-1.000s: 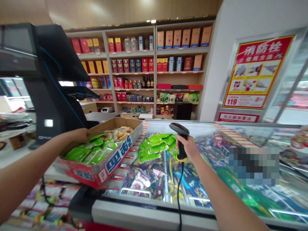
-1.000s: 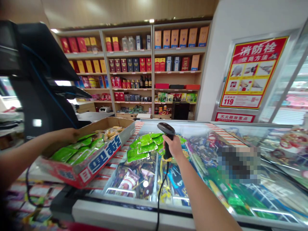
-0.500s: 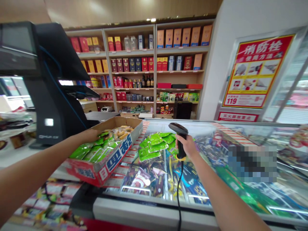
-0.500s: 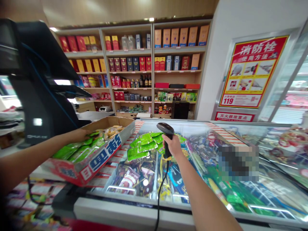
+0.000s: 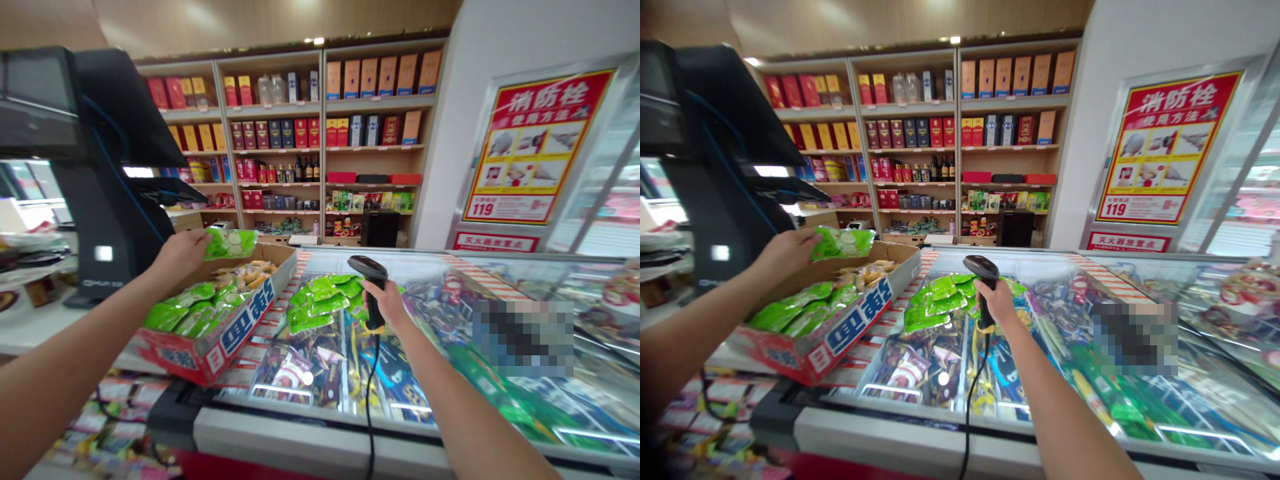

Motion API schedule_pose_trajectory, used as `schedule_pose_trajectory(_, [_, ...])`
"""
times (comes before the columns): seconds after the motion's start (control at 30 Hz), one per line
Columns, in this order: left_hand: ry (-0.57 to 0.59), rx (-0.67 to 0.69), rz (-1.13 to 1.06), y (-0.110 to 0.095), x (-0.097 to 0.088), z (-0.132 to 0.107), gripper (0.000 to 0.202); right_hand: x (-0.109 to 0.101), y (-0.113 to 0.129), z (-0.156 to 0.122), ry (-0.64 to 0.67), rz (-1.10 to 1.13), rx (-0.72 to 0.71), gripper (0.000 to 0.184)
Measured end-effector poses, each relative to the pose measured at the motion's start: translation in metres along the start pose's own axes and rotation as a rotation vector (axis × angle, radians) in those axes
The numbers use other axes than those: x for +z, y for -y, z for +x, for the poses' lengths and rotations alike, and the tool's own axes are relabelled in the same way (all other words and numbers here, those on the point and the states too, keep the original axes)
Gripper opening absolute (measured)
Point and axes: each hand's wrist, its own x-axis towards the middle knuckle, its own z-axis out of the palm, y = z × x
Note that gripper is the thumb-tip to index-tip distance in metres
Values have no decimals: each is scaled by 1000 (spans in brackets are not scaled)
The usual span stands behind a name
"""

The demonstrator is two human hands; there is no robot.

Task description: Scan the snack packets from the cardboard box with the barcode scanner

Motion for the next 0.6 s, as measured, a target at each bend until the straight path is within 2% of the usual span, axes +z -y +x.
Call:
schedule_pose_trajectory(0.07, [36,-55,-183,-22,20,-23,25,0,-1,0,1,5,0,39])
schedule_pose_trajectory(0.17, [153,-214,-688,-39,67,-63,13,1,-3,0,15,8,6,39])
schedule_pose_trajectory(0.2, [247,-282,-833,-40,86,-75,10,2,-4,0,22,7,7,39])
schedule_pose_trajectory(0.3, [580,-551,-1188,-35,142,-103,20,3,-6,0,44,4,7,39])
schedule_pose_trajectory(0.4, [755,-714,-1433,-23,184,-113,22,4,-6,-2,65,26,16,38])
schedule_pose_trajectory(0.5, [746,-762,-1547,-8,207,-114,23,3,0,-6,157,126,64,32])
schedule_pose_trajectory(0.6, [589,-771,-1505,10,219,-112,23,6,7,-14,399,242,153,31])
